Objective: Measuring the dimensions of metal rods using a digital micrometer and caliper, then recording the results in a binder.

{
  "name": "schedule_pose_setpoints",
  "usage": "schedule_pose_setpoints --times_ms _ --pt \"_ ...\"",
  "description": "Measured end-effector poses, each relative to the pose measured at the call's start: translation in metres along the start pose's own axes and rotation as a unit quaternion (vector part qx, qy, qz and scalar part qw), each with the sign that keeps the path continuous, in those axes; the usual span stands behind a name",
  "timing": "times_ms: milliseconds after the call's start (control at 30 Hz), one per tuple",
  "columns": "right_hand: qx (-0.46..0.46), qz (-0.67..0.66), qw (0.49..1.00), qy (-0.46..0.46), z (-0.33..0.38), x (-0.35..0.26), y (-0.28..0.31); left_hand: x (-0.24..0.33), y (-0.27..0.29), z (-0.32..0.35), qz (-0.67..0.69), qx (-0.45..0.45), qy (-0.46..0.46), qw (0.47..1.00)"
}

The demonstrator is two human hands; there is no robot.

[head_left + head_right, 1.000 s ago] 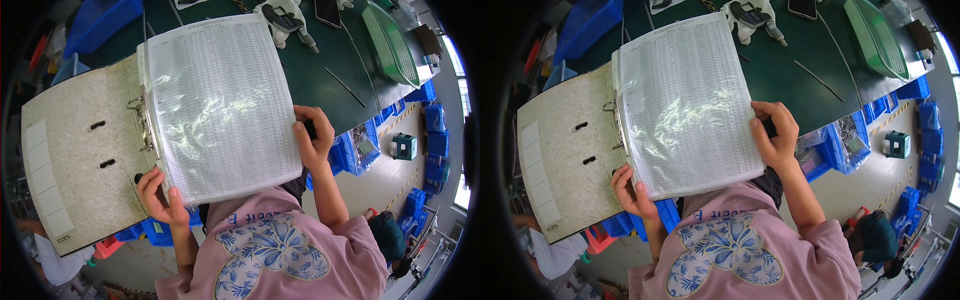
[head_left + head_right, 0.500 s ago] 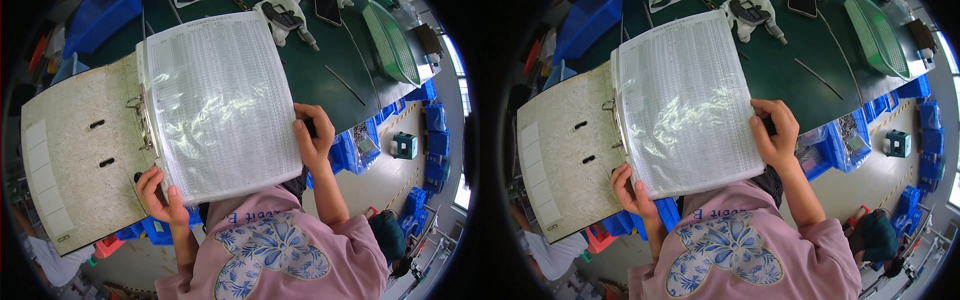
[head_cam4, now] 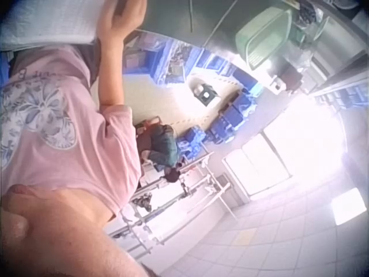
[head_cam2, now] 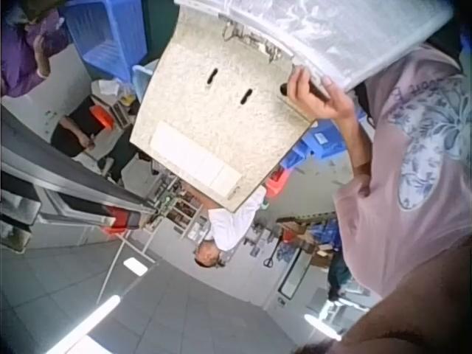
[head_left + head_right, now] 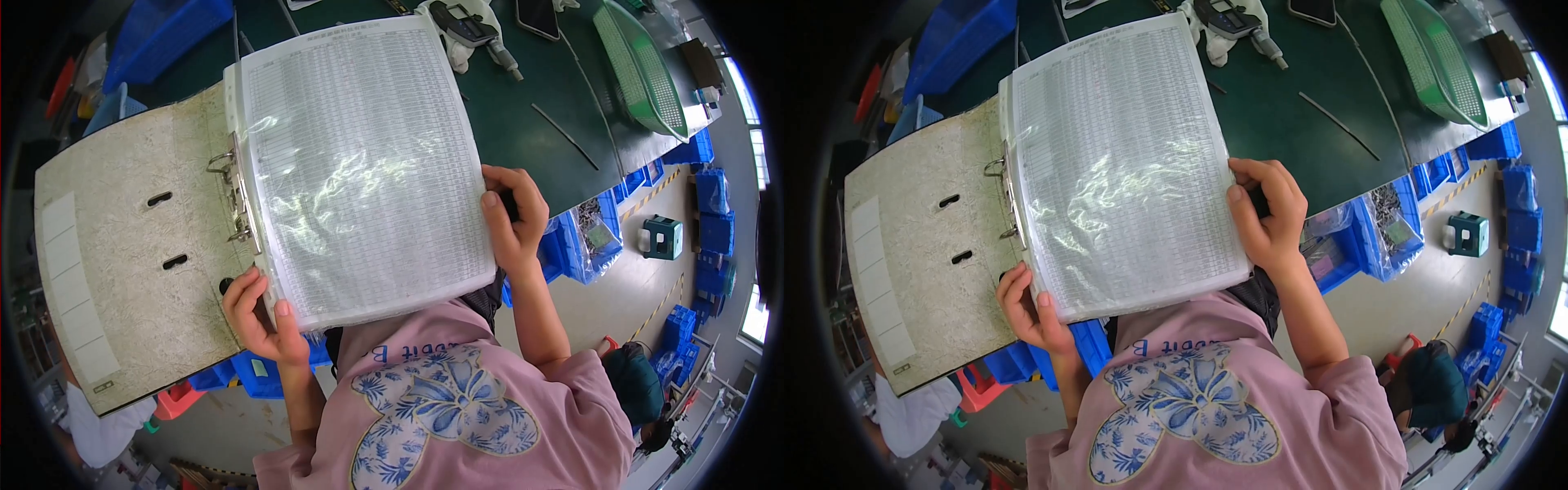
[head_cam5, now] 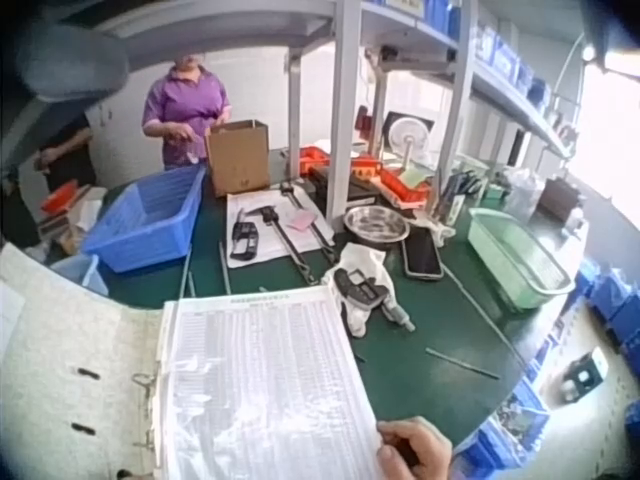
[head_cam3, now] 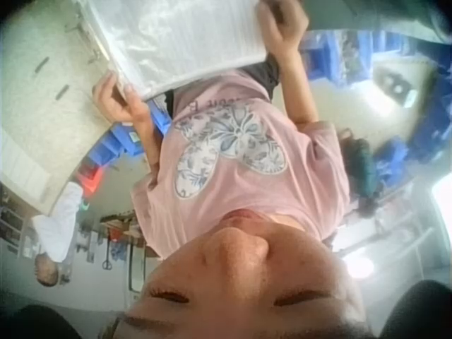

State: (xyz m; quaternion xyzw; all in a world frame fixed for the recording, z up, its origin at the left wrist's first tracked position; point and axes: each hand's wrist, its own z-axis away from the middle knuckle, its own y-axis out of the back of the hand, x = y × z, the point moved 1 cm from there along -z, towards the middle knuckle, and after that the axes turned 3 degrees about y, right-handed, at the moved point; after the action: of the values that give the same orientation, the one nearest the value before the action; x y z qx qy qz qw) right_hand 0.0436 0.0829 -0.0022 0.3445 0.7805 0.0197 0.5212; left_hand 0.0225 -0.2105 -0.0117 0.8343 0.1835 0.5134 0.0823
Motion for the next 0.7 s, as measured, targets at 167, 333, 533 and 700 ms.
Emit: schedule_pose_setpoints --times_ms 167,333,533,700 --pt "0.002 -0.005 1.000 0.000 0.0005 0.0009 -0.0003 0.0000 0.0001 0.0009 0.005 0.002 0.006 1.000" --pt "0.007 -0.002 1.000 -0.001 0.0011 0.0003 0.0010 0.0012 -0.0016 0.0012 0.000 0.000 0.010 1.000" --pt "0.007 -0.019 1.000 0.011 0.0009 0.0021 -0.0008 0.0010 -0.0001 0.0001 0.000 -0.009 -0.001 1.000" --pt "0.010 -0.017 1.000 0.013 0.0013 0.0015 -0.0002 0.0022 0.0007 0.0005 0.002 -0.009 -0.001 1.000"
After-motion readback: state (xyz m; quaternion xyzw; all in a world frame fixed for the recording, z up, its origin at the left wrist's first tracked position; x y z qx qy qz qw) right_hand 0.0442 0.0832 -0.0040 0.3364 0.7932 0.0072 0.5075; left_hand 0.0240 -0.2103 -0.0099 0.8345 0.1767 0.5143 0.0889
